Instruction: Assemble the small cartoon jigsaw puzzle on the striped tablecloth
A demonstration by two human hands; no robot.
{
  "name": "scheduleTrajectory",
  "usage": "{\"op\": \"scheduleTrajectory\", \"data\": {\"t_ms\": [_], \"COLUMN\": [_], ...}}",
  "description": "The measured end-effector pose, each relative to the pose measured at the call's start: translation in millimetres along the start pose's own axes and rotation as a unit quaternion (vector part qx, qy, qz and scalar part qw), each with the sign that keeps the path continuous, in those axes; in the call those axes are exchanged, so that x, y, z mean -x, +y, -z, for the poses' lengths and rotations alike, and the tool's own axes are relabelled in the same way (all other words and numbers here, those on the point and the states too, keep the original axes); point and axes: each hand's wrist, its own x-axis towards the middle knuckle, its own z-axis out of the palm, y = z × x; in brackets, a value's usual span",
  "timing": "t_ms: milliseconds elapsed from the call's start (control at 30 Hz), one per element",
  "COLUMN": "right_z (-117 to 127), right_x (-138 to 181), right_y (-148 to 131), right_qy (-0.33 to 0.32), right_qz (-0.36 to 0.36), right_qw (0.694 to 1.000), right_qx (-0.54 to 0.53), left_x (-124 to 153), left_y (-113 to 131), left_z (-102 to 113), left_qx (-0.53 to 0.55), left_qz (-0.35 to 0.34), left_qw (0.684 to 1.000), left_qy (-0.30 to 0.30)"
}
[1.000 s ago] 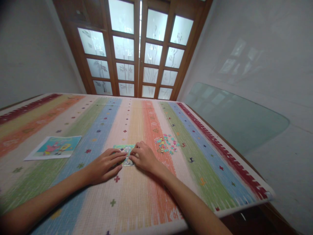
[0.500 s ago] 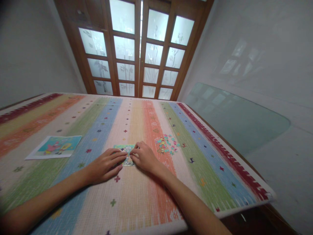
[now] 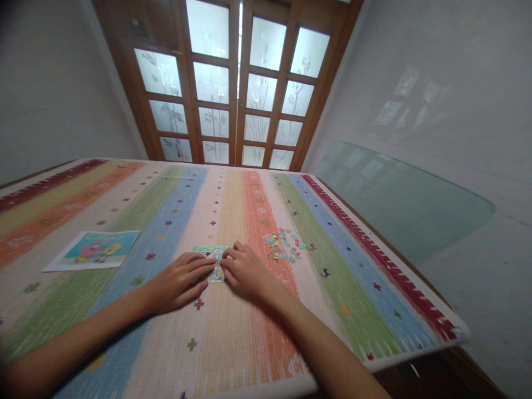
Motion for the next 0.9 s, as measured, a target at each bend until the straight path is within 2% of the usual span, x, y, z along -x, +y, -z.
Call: {"op": "scheduleTrajectory", "data": {"t_ms": [333,767,900], "right_z": [-2.3,3.2,6.8], "right_x": [-1.5,1.7,3.7], "right_y": [-2.7,0.2,0.4], "right_qy": [-0.039,-0.037,-0.027], "right_qz": [0.034,0.04,0.033], "right_qw": [0.997,0.998,0.999], "right_qx": [0.049,0.037,0.014], "left_x": [-1.6,0.7,1.0], "left_y": [1.8,-1.1,-0.9], "left_z": [1.3,-0.4,-0.5], "left_qx": [-0.004,-0.023,-0.008], "left_qz": [0.003,-0.008,0.008], "left_qw": [1.0,0.999,1.0], "left_qy": [-0.009,-0.024,-0.029]}}
